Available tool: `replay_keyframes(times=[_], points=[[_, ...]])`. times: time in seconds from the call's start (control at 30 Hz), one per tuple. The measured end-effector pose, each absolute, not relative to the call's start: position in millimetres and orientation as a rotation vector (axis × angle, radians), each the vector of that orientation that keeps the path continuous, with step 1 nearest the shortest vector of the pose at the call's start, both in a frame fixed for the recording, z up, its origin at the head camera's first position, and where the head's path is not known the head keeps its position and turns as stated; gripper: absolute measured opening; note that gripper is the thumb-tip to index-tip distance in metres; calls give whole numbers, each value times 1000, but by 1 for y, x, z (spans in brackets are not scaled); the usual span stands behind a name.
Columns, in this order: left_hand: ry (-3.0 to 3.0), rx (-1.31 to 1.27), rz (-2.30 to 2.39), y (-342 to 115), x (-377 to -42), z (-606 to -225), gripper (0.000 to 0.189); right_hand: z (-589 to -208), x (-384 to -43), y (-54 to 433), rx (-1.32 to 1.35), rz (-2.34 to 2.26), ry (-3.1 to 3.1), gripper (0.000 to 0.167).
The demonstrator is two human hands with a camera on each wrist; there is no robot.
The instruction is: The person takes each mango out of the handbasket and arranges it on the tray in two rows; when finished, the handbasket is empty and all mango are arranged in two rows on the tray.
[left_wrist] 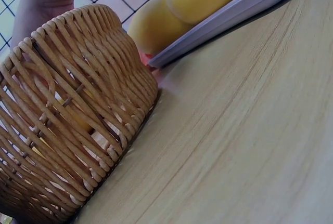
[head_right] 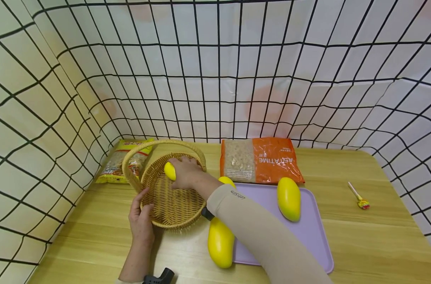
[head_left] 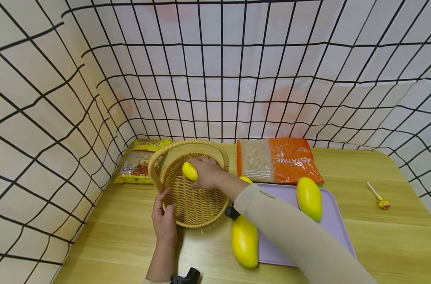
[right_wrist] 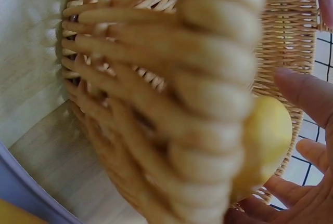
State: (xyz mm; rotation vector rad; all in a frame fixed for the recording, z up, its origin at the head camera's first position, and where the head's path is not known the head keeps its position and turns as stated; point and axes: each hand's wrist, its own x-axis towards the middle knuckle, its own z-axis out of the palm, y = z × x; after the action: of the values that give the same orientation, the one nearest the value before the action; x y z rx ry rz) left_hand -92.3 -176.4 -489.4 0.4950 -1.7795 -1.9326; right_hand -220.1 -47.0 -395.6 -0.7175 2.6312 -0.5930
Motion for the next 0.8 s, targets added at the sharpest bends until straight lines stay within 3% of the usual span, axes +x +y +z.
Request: replay_keyframes(times=[0.8], points=[[-1790, 483, -1918, -176, -92, -490, 46, -402, -224, -49, -728, -541, 2671, 83]])
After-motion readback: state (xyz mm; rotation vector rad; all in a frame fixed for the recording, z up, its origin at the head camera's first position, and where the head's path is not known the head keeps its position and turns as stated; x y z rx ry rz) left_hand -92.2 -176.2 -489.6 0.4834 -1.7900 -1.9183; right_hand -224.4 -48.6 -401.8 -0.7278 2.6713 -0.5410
